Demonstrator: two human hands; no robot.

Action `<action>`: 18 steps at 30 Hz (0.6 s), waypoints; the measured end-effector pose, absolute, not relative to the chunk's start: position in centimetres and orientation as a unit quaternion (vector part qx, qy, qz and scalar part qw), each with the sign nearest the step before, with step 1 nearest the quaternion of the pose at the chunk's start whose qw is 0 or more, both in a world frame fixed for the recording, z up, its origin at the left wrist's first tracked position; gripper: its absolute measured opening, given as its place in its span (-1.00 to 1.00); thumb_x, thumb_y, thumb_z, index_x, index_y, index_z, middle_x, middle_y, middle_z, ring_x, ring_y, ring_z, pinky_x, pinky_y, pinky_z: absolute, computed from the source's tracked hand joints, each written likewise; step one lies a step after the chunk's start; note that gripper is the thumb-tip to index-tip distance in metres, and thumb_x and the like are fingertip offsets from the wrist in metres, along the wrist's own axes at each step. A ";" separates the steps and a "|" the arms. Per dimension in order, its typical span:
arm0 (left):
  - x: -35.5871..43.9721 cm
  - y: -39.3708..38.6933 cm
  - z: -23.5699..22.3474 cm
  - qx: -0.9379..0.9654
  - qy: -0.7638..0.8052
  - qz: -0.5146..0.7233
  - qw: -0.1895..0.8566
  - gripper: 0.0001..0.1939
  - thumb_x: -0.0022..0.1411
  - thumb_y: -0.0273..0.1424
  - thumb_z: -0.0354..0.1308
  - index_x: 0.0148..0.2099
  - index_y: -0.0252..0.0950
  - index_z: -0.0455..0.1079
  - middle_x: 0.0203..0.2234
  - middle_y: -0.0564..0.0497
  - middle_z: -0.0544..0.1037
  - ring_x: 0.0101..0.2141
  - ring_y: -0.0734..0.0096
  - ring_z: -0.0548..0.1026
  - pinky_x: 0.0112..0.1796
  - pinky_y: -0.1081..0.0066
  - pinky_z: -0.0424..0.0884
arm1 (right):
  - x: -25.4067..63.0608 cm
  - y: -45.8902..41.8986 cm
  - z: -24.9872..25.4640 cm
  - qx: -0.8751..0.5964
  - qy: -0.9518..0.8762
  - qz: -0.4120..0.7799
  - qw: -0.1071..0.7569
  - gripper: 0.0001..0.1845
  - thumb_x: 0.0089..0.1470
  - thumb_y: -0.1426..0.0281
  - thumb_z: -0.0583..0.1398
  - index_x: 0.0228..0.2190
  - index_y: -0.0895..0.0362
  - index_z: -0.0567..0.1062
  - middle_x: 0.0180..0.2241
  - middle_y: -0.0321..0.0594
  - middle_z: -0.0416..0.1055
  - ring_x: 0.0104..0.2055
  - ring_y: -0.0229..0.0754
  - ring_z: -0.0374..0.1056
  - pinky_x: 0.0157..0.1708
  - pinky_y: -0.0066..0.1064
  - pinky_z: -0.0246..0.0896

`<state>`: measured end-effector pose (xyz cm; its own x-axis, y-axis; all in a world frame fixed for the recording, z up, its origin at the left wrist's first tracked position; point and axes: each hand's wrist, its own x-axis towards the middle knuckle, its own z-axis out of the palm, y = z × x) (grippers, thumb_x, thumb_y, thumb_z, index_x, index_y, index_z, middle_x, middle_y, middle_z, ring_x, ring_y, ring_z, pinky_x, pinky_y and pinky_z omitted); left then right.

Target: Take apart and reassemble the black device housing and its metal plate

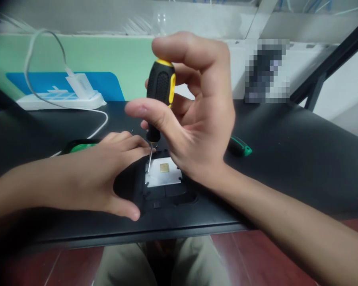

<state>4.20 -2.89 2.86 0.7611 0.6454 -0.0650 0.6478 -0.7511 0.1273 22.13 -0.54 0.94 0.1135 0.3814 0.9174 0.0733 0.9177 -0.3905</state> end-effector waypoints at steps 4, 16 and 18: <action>4.1 -3.0 2.6 0.938 0.339 -0.001 0.067 -0.23 0.03 0.19 0.30 0.12 -0.22 0.39 0.05 -0.15 0.41 0.04 -0.10 0.33 0.05 0.06 0.23 | 22.1 -0.4 1.1 -0.136 -0.655 0.115 0.734 -0.65 0.08 0.14 0.36 -0.09 -0.11 0.50 -0.08 -0.35 0.27 -0.30 -0.38 0.36 -0.53 -0.60 0.47; 4.1 -3.0 2.6 0.939 0.337 0.005 0.069 -0.23 0.04 0.18 0.30 0.13 -0.24 0.37 0.09 -0.17 0.39 0.08 -0.11 0.31 0.08 0.06 0.21 | 22.1 -1.0 1.1 -0.196 -0.665 0.075 0.717 -0.67 0.12 0.15 0.33 -0.07 -0.25 0.44 -0.04 -0.37 0.27 -0.28 -0.28 0.38 -0.49 -0.48 0.53; 4.1 -3.0 2.6 0.938 0.339 0.002 0.069 -0.22 0.04 0.18 0.30 0.13 -0.24 0.37 0.10 -0.17 0.38 0.08 -0.13 0.31 0.08 0.05 0.21 | 22.3 -1.0 1.0 -0.197 -0.667 0.064 0.716 -0.65 0.10 0.15 0.34 -0.07 -0.28 0.44 -0.02 -0.39 0.28 -0.25 -0.25 0.41 -0.44 -0.43 0.56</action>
